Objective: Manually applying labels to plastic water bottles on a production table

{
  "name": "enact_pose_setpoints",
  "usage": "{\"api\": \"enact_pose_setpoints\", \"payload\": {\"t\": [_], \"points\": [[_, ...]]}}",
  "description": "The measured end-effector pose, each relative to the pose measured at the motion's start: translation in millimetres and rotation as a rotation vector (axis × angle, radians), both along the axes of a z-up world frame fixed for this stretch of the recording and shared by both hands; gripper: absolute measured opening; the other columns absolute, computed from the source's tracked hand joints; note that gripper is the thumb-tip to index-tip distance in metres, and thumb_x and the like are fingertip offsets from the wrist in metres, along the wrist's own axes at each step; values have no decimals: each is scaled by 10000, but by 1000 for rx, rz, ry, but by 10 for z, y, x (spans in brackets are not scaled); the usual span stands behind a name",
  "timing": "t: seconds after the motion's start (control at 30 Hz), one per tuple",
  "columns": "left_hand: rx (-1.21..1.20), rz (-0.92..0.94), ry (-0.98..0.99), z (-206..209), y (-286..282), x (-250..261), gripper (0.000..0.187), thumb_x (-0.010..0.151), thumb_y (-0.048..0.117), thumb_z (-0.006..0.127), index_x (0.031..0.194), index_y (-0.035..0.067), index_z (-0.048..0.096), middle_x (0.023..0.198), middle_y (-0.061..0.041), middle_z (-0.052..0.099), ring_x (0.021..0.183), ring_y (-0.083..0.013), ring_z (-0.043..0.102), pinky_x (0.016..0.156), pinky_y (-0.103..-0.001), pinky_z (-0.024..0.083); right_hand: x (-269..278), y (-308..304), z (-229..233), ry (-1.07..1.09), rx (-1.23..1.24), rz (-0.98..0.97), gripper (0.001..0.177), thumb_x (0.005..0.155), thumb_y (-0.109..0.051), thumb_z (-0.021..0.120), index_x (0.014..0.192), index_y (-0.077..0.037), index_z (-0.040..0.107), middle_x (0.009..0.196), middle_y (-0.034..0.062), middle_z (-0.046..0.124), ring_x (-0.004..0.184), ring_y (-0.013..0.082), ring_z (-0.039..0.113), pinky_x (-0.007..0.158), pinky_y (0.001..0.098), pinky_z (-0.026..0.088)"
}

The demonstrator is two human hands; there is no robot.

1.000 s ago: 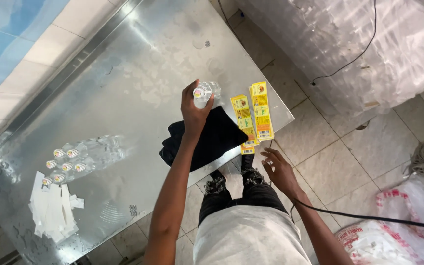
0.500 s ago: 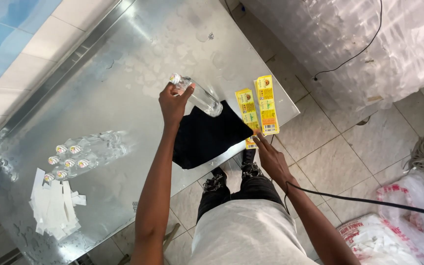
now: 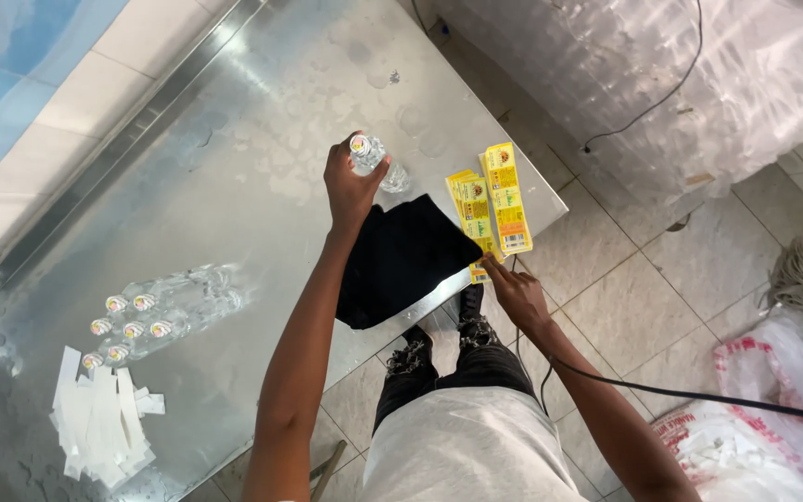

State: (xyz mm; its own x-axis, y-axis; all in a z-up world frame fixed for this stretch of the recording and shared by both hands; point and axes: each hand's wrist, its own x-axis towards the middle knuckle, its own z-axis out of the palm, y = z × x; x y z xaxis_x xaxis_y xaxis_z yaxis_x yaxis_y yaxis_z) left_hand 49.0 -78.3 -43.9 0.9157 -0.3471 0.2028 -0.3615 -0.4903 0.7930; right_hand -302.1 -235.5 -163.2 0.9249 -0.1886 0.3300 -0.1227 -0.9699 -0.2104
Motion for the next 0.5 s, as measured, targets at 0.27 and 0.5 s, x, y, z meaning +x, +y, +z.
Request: {"api": "enact_pose_setpoints", "payload": {"t": [0.27, 0.5], "points": [[-55, -181, 158, -20, 152, -119, 722, 1010, 287, 867, 1609, 107, 508, 1458, -195, 569, 1436, -431, 555, 1170, -594, 483, 48, 150, 735, -229, 423, -139, 250, 998, -18, 734, 1123, -190, 865, 1111, -3, 840, 866, 193, 777, 705, 272, 603], [-113, -118, 185, -361, 216, -258, 759, 970, 368, 905, 1581, 117, 532, 1479, -221, 621, 1410, -445, 607, 1140, -570, 541, 270, 100, 1632, -389, 1058, -317, 128, 1070, -60, 776, 1193, -50, 813, 1030, 113, 778, 833, 183, 625, 820, 372, 564]]}}
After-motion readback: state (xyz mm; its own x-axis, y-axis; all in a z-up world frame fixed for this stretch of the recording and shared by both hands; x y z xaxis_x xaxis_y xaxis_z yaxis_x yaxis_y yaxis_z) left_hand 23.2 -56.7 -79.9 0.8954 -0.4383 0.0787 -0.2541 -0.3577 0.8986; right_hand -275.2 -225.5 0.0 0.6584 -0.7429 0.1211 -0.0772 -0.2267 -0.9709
